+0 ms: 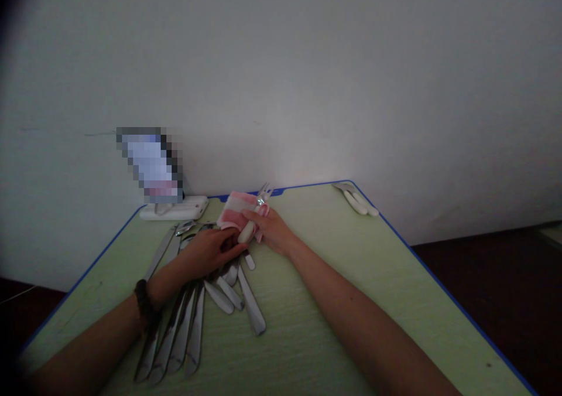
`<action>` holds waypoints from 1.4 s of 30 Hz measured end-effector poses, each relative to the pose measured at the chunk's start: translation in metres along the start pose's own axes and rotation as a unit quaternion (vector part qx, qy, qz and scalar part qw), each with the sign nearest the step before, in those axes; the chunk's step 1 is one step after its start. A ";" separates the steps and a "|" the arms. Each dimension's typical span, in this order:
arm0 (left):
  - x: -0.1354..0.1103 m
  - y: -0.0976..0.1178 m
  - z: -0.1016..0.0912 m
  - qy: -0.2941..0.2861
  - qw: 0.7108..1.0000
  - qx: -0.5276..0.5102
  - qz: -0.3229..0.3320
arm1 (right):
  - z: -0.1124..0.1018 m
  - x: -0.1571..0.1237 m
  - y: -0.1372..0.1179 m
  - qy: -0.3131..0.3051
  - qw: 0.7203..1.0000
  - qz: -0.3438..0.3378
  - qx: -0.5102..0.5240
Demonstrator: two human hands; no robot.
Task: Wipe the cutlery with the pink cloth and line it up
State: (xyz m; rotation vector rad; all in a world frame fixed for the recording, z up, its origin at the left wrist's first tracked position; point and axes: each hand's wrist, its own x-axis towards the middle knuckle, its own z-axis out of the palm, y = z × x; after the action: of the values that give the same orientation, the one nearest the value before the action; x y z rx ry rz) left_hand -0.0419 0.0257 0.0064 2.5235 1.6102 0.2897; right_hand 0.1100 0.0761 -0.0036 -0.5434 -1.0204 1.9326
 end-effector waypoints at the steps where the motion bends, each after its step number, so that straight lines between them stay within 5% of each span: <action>1: 0.000 0.000 0.000 -0.001 1.000 -0.001 0.000 | 0.000 0.000 0.000 0.000 1.000 0.000 0.002; 42: 0.000 0.002 -0.002 -0.018 1.000 0.013 -0.003 | -0.001 0.001 0.002 0.005 1.000 0.009 0.000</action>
State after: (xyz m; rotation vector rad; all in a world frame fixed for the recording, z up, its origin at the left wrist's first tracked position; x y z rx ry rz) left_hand -0.0410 0.0252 0.0089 2.5266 1.6198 0.2238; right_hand 0.1093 0.0770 -0.0064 -0.5636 -1.0124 1.9437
